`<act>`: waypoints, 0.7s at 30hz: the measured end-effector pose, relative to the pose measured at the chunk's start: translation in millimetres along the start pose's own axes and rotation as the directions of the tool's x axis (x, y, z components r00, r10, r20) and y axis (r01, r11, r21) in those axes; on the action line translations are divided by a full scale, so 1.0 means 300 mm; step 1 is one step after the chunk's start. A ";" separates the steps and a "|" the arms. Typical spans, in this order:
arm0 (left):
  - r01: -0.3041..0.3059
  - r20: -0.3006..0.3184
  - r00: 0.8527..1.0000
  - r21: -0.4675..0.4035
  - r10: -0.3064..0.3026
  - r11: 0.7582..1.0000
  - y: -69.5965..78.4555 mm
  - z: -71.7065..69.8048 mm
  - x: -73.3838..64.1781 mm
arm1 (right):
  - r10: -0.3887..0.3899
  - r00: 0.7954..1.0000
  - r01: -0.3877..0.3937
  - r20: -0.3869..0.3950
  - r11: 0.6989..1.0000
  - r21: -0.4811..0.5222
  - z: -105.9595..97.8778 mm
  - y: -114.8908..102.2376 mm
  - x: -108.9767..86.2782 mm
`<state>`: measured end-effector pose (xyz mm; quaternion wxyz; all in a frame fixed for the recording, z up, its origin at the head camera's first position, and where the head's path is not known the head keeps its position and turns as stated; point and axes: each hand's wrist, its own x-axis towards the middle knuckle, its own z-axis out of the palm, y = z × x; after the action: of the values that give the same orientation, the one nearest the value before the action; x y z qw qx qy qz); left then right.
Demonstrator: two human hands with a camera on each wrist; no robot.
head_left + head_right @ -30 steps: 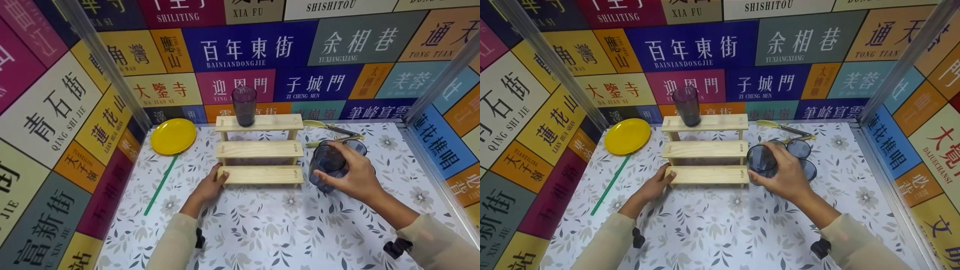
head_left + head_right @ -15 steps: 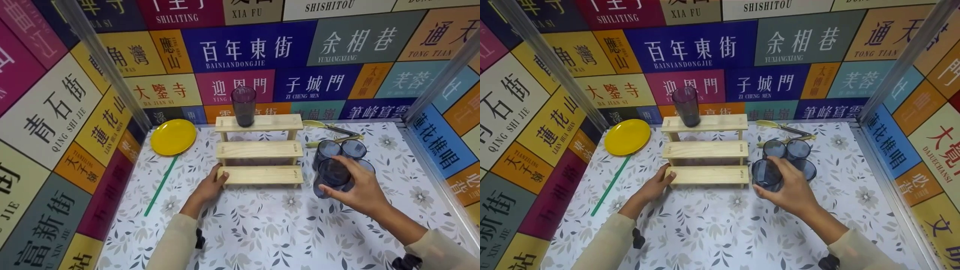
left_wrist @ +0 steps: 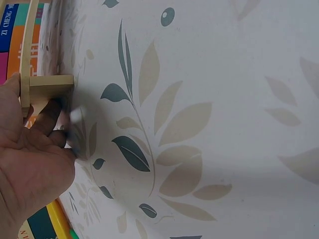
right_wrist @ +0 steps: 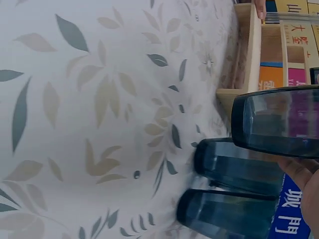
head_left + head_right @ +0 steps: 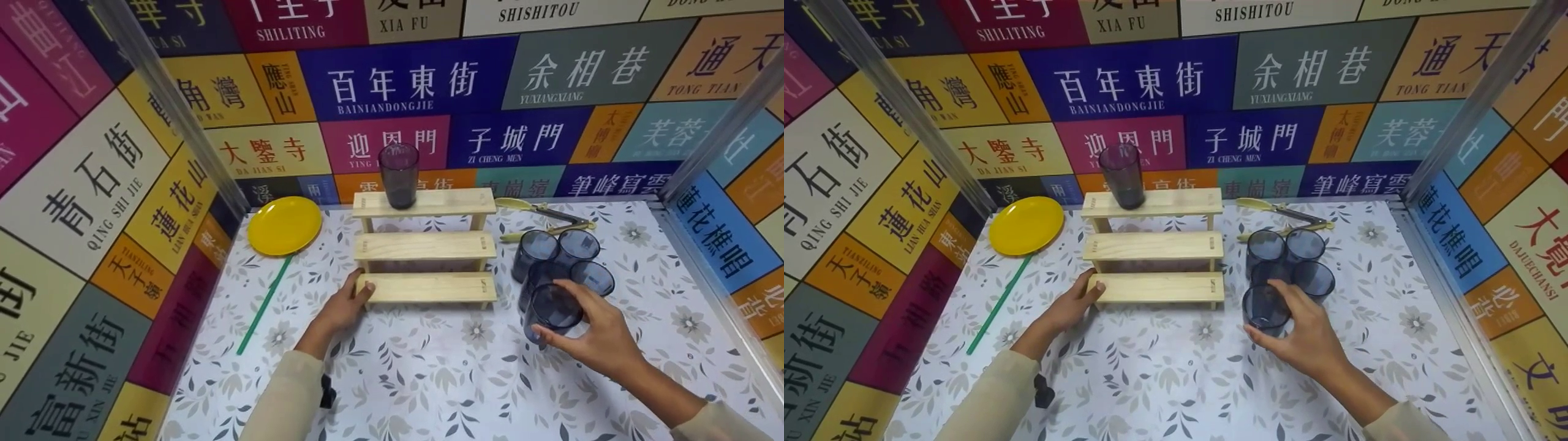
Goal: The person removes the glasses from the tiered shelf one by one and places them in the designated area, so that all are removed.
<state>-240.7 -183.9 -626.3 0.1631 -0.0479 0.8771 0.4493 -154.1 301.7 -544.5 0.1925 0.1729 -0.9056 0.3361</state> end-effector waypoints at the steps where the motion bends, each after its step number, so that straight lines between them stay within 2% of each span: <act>1: 0.001 0.000 1.000 0.001 -0.001 1.000 0.000 -0.001 -0.001 | 0.001 1.000 -0.001 -0.007 1.000 0.006 0.002 0.004 -0.008; 6: -0.003 -0.010 1.000 -0.001 0.003 1.000 0.000 -0.005 -0.005 | -0.002 1.000 0.003 -0.031 1.000 0.027 0.016 0.024 -0.037; 21: -0.004 0.000 1.000 -0.010 0.004 1.000 -0.001 -0.003 -0.005 | 0.113 0.991 -0.112 -0.069 0.994 0.015 0.085 0.099 -0.125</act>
<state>-239.6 -184.8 -625.5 0.1619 -0.0472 0.8749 0.4540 -140.6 312.6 -595.8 0.2037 0.1108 -0.9047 0.3573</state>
